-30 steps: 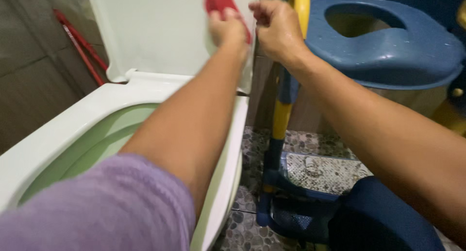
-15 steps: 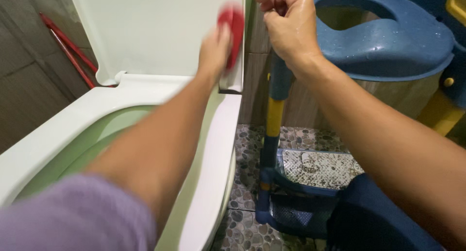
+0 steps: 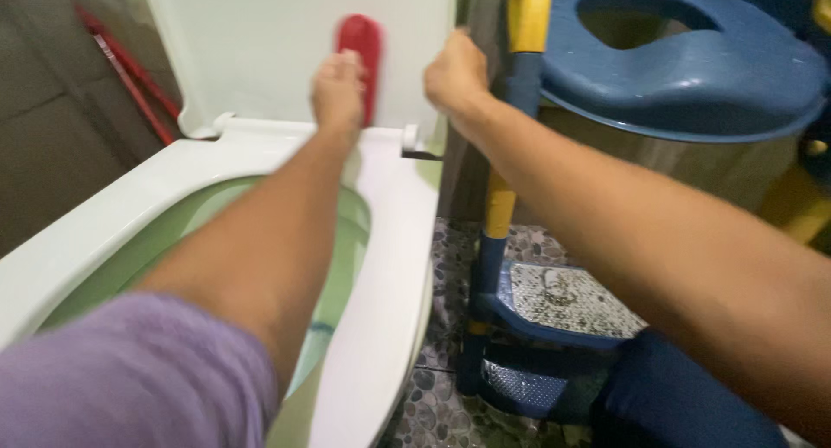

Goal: The person cleans a toilet by repeatedly scooping water from a blue bucket with a green scoop and pouring it over the toilet seat and rim. They use a red brush to scrub the seat and rim while rinsing with the water.

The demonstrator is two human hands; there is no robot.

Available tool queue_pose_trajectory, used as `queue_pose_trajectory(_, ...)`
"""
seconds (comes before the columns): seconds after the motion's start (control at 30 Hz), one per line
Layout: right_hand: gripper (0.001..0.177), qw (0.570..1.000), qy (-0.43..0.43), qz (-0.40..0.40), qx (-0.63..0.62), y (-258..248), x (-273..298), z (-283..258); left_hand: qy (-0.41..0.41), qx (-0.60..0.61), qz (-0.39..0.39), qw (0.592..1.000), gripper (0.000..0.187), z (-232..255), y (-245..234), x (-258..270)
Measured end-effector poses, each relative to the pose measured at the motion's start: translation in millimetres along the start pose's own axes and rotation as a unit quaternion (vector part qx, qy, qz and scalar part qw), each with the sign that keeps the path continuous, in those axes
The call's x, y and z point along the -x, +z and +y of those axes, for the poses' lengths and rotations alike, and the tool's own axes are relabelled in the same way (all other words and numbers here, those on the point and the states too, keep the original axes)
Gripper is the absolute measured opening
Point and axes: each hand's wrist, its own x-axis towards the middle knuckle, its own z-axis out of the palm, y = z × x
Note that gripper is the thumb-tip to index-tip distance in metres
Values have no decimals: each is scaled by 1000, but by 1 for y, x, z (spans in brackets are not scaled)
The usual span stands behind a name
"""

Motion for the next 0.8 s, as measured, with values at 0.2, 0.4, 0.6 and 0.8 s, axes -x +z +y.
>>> queue_pose_trajectory(0.2,11,989,117,21,-93,1,-12,17,-30,65,-93,993,32,0,39,13)
queue_pose_trajectory(0.4,11,976,164,12,-145,-1,-6,6,-47,24,2,999,27,3,-30,-6)
queue_pose_trajectory(0.6,5,972,137,108,-155,18,-12,24,-33,29,-97,994,33,-20,46,12)
queue_pose_trajectory(0.8,5,975,153,73,-143,10,-12,17,4,4,-20,1000,36,-47,-76,-50)
